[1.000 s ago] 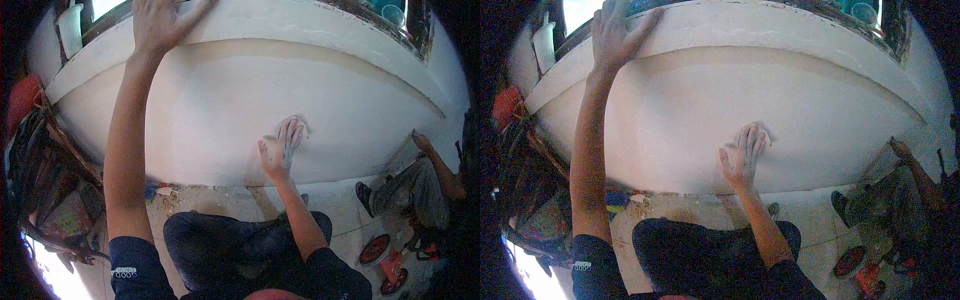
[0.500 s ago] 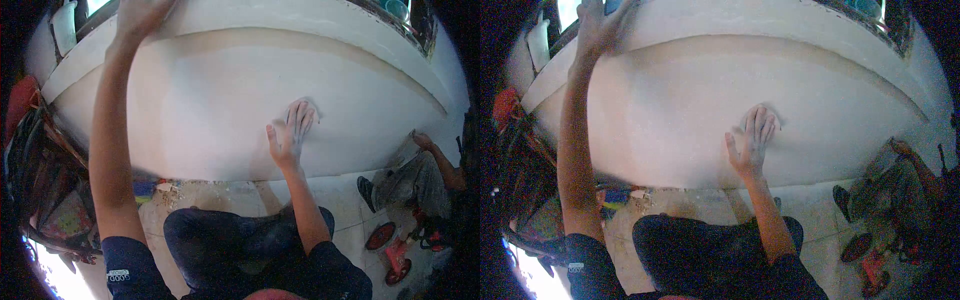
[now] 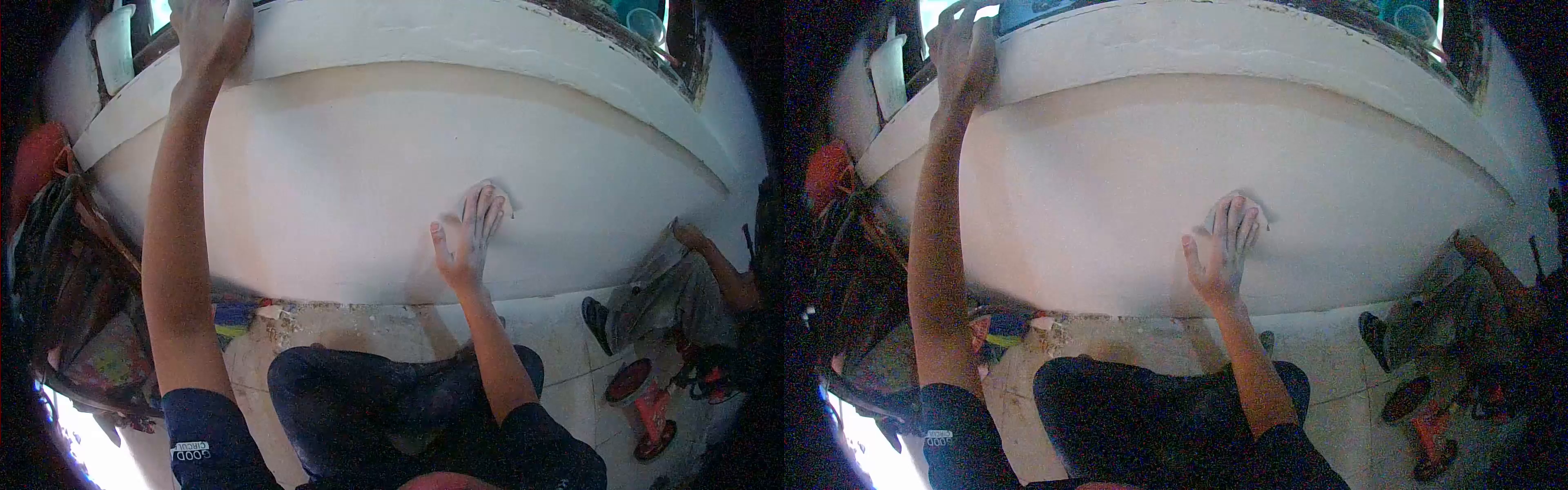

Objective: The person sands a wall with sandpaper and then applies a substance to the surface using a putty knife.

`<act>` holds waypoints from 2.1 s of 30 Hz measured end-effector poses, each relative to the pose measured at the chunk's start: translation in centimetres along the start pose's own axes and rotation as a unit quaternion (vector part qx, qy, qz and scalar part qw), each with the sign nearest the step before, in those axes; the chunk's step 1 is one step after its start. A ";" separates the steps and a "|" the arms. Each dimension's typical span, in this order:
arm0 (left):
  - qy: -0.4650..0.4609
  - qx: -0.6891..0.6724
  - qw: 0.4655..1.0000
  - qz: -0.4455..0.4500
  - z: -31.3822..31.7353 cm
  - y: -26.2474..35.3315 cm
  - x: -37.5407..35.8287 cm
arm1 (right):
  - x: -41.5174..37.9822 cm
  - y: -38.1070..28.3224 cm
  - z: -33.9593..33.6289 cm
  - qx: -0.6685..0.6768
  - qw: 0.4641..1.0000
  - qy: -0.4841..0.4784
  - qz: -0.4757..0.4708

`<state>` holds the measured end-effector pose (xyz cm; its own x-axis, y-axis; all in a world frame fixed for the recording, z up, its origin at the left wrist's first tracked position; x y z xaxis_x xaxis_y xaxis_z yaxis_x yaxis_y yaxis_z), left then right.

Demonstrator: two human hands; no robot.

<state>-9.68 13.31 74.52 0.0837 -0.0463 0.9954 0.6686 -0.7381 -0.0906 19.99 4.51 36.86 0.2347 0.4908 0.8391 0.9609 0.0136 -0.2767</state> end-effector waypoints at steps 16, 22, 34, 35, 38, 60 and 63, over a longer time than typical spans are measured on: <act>-0.120 -0.020 0.992 -0.033 0.8 1.6 -0.4 | 0.9 0.1 -0.5 -0.012 1.000 0.002 -0.005; -0.156 -0.006 0.988 -0.014 0.8 2.7 -0.5 | 3.8 -0.5 -3.5 0.009 0.998 0.056 -0.004; -0.172 0.024 0.985 -0.016 1.3 2.8 -0.2 | -0.3 -0.4 0.2 0.011 1.000 -0.011 0.012; -0.171 0.023 0.985 -0.015 1.1 2.9 -0.3 | -0.3 -0.5 0.3 0.011 1.000 -0.009 0.010; -0.173 0.019 0.984 -0.027 1.3 2.4 -0.3 | -0.3 -0.5 0.2 0.010 1.000 -0.004 0.006; -0.038 -0.004 0.999 -0.021 0.8 1.9 -0.7 | -0.4 -0.3 0.6 0.004 1.000 -0.008 0.005; -0.036 -0.009 0.999 -0.021 0.5 2.3 -0.8 | -0.3 -0.2 0.5 0.002 1.000 -0.013 0.014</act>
<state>-7.85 11.93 73.49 0.1086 0.0329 0.9935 0.6591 -0.7505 -0.0472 19.62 4.80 36.40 0.2574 0.5129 0.8189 0.9534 0.0033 -0.3017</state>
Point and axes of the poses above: each hand's wrist, its own x-axis towards the middle knuckle, its own z-axis out of the palm, y = z × x, the point moved 9 cm from there along x, towards the middle knuckle, and after that the axes turned 10 degrees about -x, right-handed, at the moved point
